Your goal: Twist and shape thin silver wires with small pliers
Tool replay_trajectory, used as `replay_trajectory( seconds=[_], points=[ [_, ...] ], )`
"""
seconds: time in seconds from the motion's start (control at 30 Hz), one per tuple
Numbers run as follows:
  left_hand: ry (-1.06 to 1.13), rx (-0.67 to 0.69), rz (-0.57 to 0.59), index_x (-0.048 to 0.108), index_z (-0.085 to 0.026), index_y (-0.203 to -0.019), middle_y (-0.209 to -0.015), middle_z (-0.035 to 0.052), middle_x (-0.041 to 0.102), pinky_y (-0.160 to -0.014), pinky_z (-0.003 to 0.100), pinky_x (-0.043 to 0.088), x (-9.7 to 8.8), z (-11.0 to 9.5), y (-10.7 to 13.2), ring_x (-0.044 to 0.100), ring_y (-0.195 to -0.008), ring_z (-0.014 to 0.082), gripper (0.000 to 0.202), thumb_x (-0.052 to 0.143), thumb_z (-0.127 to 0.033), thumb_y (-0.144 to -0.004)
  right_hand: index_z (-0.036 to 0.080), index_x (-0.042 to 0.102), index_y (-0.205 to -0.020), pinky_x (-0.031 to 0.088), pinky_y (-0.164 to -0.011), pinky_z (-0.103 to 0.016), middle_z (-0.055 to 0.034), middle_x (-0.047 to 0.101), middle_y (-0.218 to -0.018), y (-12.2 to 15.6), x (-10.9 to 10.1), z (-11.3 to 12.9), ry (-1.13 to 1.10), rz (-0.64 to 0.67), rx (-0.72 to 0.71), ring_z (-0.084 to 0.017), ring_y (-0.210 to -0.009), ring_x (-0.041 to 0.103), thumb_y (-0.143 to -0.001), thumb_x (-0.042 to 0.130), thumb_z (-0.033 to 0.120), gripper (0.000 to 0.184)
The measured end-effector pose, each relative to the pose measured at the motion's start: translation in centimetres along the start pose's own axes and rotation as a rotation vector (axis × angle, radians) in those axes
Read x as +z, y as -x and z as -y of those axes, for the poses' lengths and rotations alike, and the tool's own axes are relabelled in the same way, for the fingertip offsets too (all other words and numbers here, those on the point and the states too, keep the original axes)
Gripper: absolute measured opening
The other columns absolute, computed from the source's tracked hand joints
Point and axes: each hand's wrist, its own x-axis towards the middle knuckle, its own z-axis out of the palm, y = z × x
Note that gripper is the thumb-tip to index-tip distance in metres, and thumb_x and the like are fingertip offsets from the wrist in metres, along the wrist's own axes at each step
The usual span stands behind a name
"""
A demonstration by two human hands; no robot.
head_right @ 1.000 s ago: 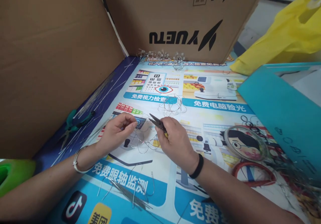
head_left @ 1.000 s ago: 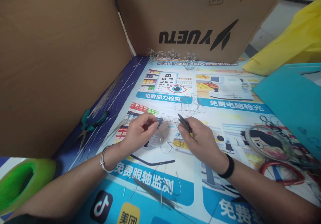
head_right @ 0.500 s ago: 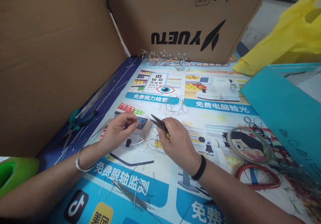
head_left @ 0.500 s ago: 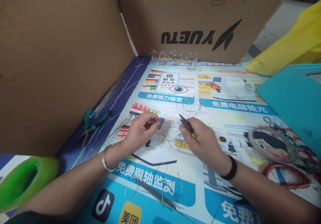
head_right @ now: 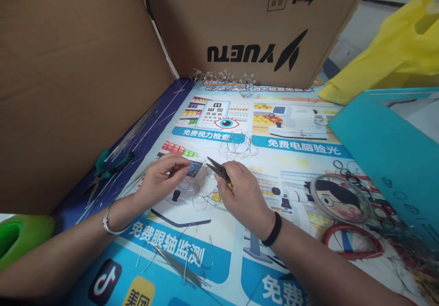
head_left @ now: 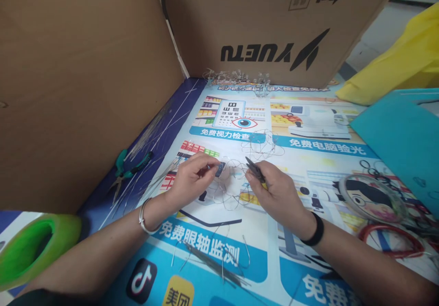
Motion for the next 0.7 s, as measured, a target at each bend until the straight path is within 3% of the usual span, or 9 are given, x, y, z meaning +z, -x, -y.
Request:
replay_trajectory(
  seconds=[0.1, 0.2, 0.37, 0.53, 0.7],
  points=[
    [-0.012, 0.025, 0.029, 0.065, -0.018, -0.088, -0.075, 0.0023, 0.064, -0.056, 0.022, 0.046, -0.1, 0.0, 0.0, 0.055, -0.064, 0.0107, 0.014, 0.057, -0.009, -0.08, 0.018, 0.049, -0.079, 0.037, -0.054, -0.025, -0.0026, 0.055, -0.07, 0.0, -0.1, 0.0, 0.006, 0.002, -0.003, -0.015, -0.064, 0.051, -0.087, 0.049, 0.023, 0.01],
    [-0.023, 0.082, 0.064, 0.065, -0.018, -0.089, -0.081, 0.0038, 0.064, -0.062, 0.024, 0.048, -0.2, -0.1, 0.1, 0.057, -0.07, 0.0116, 0.016, 0.053, -0.009, -0.082, 0.019, 0.048, -0.078, 0.037, -0.054, -0.025, -0.0026, 0.055, -0.07, 0.0, -0.1, 0.1, 0.007, 0.016, 0.01, -0.015, -0.064, 0.051, -0.087, 0.048, 0.023, 0.01],
    [-0.205, 0.135, 0.324, 0.067, -0.019, -0.093, -0.093, 0.0066, 0.059, -0.069, 0.027, 0.048, -1.1, -0.9, -0.8, 0.057, -0.085, 0.0162, 0.021, 0.051, -0.013, -0.082, 0.02, 0.048, -0.08, 0.038, -0.056, -0.026, -0.0026, 0.056, -0.072, 0.0, 0.1, 0.0, -0.005, 0.028, 0.021, -0.016, -0.065, 0.052, -0.086, 0.048, 0.023, 0.007],
    [-0.449, 0.205, 0.508, 0.069, -0.019, -0.08, -0.084, 0.0055, 0.058, -0.066, 0.029, 0.044, -1.7, -2.4, -2.9, 0.055, -0.079, 0.018, 0.017, 0.052, -0.019, -0.084, 0.019, 0.049, -0.081, 0.038, -0.057, -0.026, -0.0027, 0.056, -0.072, 0.1, 0.2, -0.1, -0.009, 0.029, 0.022, -0.016, -0.066, 0.052, -0.086, 0.048, 0.023, 0.006],
    [-0.674, 0.187, 0.607, 0.066, -0.018, -0.068, -0.066, 0.0024, 0.056, -0.047, 0.027, 0.027, -1.1, -3.5, -3.8, 0.047, -0.054, 0.0138, 0.023, 0.05, -0.018, -0.084, 0.019, 0.048, -0.081, 0.038, -0.057, -0.026, -0.003, 0.055, -0.072, 0.0, 0.1, -0.1, -0.023, 0.035, 0.019, -0.016, -0.066, 0.051, -0.086, 0.048, 0.022, 0.007]
  ],
)
